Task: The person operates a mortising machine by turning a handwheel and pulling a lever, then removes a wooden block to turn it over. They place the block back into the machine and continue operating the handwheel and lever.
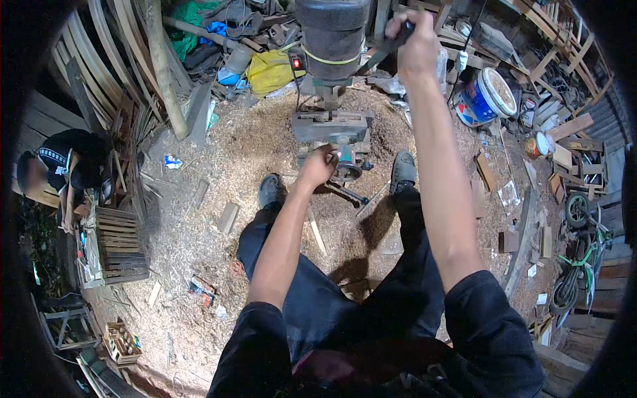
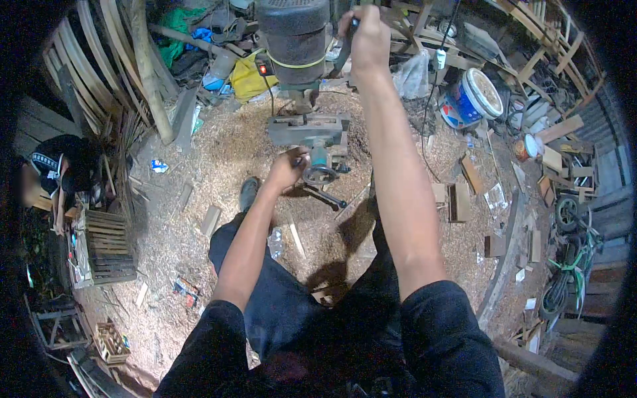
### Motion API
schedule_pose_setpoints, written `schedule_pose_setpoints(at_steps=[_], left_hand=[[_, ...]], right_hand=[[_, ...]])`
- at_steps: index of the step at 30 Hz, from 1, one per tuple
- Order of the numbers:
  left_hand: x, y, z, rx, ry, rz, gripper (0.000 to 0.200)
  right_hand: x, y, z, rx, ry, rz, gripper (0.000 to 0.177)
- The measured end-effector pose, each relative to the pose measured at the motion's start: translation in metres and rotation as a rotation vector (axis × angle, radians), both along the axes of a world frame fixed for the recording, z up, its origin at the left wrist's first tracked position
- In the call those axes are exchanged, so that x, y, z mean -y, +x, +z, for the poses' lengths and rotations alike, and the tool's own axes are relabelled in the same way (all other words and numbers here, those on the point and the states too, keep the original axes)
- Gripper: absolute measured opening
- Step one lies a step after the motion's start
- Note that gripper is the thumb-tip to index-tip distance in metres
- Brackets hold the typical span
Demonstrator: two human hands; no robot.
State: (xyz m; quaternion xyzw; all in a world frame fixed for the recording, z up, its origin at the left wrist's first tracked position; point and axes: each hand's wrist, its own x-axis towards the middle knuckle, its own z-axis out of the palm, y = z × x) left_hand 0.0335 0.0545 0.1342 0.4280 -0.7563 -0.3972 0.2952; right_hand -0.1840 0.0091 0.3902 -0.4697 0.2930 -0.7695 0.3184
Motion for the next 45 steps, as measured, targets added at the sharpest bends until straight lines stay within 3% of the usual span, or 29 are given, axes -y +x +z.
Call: schedule_pose_setpoints(at_steps=[3, 6, 9, 15, 21, 24, 27, 30, 33, 37, 40, 44, 45], left_hand=[[0.001, -0.001, -0.004, 0.027, -0.084, -0.017, 0.034], [-0.008, -0.005, 0.003, 0.066, -0.060, -0.002, 0.032], [-0.015, -0.008, 0.023, 0.181, -0.009, -0.051, 0.033], [-0.006, -0.010, 0.009, 0.135, -0.039, -0.073, 0.033], [-0.008, -0.009, 0.007, 0.083, -0.141, -0.089, 0.027], [-0.008, -0.007, 0.008, 0.092, -0.044, -0.099, 0.030], [-0.009, -0.005, 0.012, 0.129, -0.099, -0.059, 0.029], [-0.004, -0.003, 0.018, 0.128, 0.037, 0.001, 0.029], [0.002, 0.004, 0.022, 0.004, -0.062, -0.042, 0.030], [0.010, 0.007, 0.018, -0.040, -0.170, -0.020, 0.028], [0.011, 0.006, 0.024, -0.028, -0.094, 0.038, 0.027], [0.013, 0.009, 0.012, 0.041, -0.110, 0.037, 0.035], [0.010, 0.008, 0.009, 0.083, -0.081, 0.037, 0.035]], right_hand=[[-0.028, 0.019, -0.018, -0.181, -0.087, -0.238, 0.040], [-0.038, 0.022, -0.023, -0.067, 0.024, -0.144, 0.040], [-0.051, 0.026, -0.034, -0.129, 0.047, -0.195, 0.040], [-0.070, 0.032, -0.046, -0.076, 0.056, -0.106, 0.027], [-0.075, 0.032, -0.056, -0.107, 0.025, -0.107, 0.026], [-0.085, 0.033, -0.056, -0.113, 0.109, -0.115, 0.024], [-0.084, 0.032, -0.062, -0.122, 0.036, -0.059, 0.023], [-0.085, 0.034, -0.067, -0.093, -0.013, -0.057, 0.023], [-0.084, 0.032, -0.074, -0.114, -0.119, -0.025, 0.023], [-0.086, 0.032, -0.072, -0.160, -0.050, -0.091, 0.027], [-0.077, 0.024, -0.062, -0.248, -0.005, -0.113, 0.026], [-0.051, 0.023, -0.042, -0.190, -0.028, -0.221, 0.044], [-0.046, 0.023, -0.029, -0.281, -0.072, -0.292, 0.045]])
